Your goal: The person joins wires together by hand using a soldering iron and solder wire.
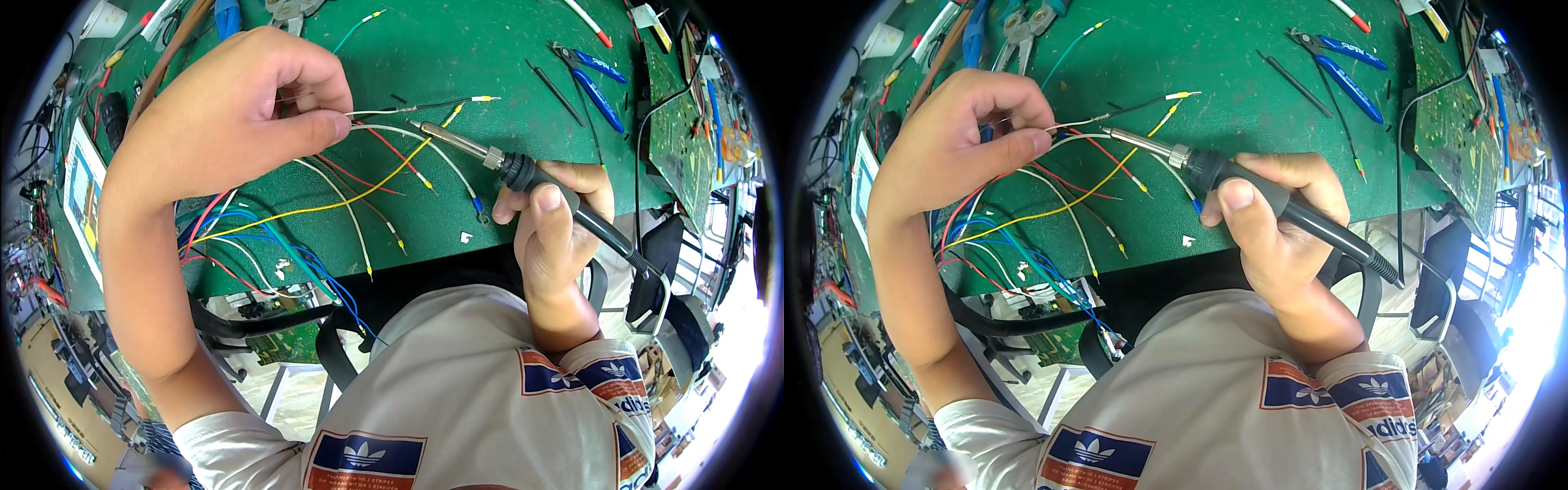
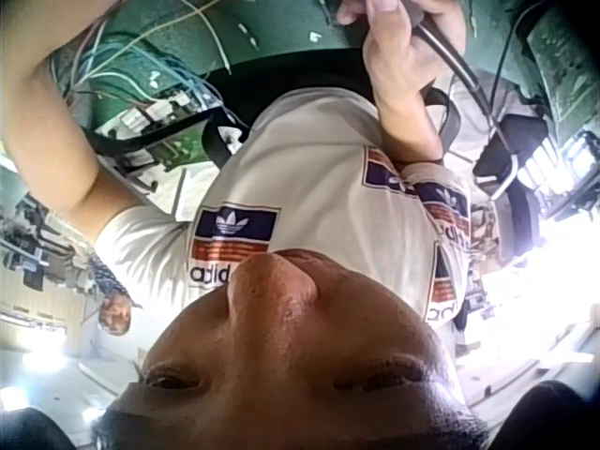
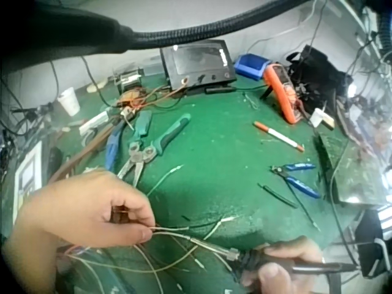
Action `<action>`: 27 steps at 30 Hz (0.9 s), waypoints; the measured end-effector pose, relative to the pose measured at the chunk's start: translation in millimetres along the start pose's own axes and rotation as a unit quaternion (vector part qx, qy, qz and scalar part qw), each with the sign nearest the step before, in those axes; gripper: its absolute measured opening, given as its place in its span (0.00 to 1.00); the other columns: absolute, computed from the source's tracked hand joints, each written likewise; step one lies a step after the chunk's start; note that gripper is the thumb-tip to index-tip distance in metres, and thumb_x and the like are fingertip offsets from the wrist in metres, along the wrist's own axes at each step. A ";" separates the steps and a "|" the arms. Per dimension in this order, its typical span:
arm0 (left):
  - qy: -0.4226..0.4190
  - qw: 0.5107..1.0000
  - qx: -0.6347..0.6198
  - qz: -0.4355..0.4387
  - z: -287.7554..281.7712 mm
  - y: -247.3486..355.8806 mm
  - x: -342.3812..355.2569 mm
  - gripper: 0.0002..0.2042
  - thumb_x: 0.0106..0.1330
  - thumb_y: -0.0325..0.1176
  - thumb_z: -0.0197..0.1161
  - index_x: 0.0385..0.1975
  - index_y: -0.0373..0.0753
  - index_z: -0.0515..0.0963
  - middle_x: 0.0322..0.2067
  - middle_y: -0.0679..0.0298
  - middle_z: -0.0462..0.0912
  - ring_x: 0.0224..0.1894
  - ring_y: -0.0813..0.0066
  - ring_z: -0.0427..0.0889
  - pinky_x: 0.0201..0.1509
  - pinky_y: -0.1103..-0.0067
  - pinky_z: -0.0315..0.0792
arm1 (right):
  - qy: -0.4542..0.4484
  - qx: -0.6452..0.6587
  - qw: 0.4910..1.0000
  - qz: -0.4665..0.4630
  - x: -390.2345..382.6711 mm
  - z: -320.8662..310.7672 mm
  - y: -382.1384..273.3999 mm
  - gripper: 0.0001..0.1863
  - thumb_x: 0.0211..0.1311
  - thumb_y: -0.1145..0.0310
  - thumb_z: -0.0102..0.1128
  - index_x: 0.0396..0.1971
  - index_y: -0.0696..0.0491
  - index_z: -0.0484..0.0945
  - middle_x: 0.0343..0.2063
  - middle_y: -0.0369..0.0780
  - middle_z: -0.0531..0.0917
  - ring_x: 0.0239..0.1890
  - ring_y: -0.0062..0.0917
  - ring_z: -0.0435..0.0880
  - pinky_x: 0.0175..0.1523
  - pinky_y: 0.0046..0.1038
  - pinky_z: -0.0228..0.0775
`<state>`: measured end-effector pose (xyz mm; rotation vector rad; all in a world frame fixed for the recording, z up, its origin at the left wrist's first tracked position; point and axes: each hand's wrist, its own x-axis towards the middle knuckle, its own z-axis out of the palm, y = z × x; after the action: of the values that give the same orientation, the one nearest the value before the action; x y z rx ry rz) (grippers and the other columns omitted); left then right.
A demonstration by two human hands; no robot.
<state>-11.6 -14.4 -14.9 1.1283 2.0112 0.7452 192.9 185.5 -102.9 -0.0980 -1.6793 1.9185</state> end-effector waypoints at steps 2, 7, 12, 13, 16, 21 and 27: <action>-0.004 1.000 0.012 0.000 -0.9 0.3 0.7 0.06 0.63 0.26 0.63 0.27 0.31 0.76 0.19 0.69 0.71 0.23 0.84 0.69 0.29 0.82 0.65 | 0.000 -0.013 1.000 -0.001 -0.2 -0.6 0.5 0.12 0.65 0.73 0.63 0.40 0.62 0.71 0.23 0.46 0.81 0.22 0.26 0.82 0.27 0.26 0.75; -0.007 1.000 0.010 0.002 -0.9 0.1 0.6 0.06 0.63 0.26 0.64 0.27 0.31 0.76 0.20 0.69 0.72 0.24 0.83 0.69 0.29 0.82 0.66 | -0.008 -0.012 1.000 -0.010 1.3 0.7 0.0 0.12 0.65 0.72 0.63 0.40 0.62 0.71 0.23 0.47 0.82 0.22 0.26 0.83 0.27 0.26 0.76; -0.012 1.000 0.019 -0.007 -1.4 1.5 -0.1 0.06 0.62 0.27 0.64 0.28 0.31 0.76 0.21 0.68 0.74 0.25 0.82 0.71 0.31 0.82 0.67 | -0.014 -0.017 1.000 -0.013 1.4 -0.1 1.1 0.12 0.65 0.72 0.63 0.41 0.62 0.71 0.24 0.49 0.82 0.23 0.27 0.83 0.28 0.27 0.76; -0.013 1.000 0.019 -0.009 -1.4 1.8 -0.3 0.06 0.62 0.27 0.64 0.28 0.31 0.76 0.21 0.68 0.74 0.25 0.82 0.71 0.31 0.82 0.67 | -0.015 -0.016 1.000 -0.012 1.0 -0.9 1.3 0.12 0.65 0.73 0.63 0.41 0.62 0.71 0.24 0.49 0.82 0.23 0.27 0.84 0.28 0.27 0.77; -0.017 1.000 0.017 -0.012 -1.2 1.2 1.7 0.06 0.62 0.26 0.64 0.28 0.31 0.76 0.22 0.67 0.75 0.25 0.82 0.71 0.31 0.82 0.67 | -0.010 -0.014 1.000 -0.007 -0.4 -1.0 1.3 0.12 0.65 0.73 0.62 0.42 0.62 0.70 0.25 0.50 0.83 0.24 0.27 0.84 0.29 0.27 0.77; -0.020 0.999 0.017 -0.025 -1.9 2.9 0.8 0.05 0.62 0.26 0.64 0.28 0.31 0.77 0.22 0.67 0.75 0.26 0.82 0.72 0.32 0.82 0.68 | -0.017 -0.014 1.000 -0.008 -0.6 -1.8 1.3 0.13 0.66 0.73 0.62 0.43 0.62 0.70 0.27 0.51 0.83 0.25 0.28 0.84 0.30 0.27 0.78; -0.022 0.999 0.019 -0.021 -1.6 3.0 0.9 0.05 0.63 0.25 0.64 0.28 0.31 0.77 0.23 0.67 0.76 0.26 0.82 0.73 0.31 0.82 0.69 | -0.020 -0.018 1.000 -0.014 -0.8 -2.1 2.4 0.13 0.66 0.73 0.61 0.44 0.62 0.69 0.27 0.52 0.83 0.26 0.29 0.85 0.30 0.28 0.78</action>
<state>-11.8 -12.4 -12.0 1.1105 2.0138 0.6581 193.6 186.9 -105.7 -0.0498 -1.7322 1.8814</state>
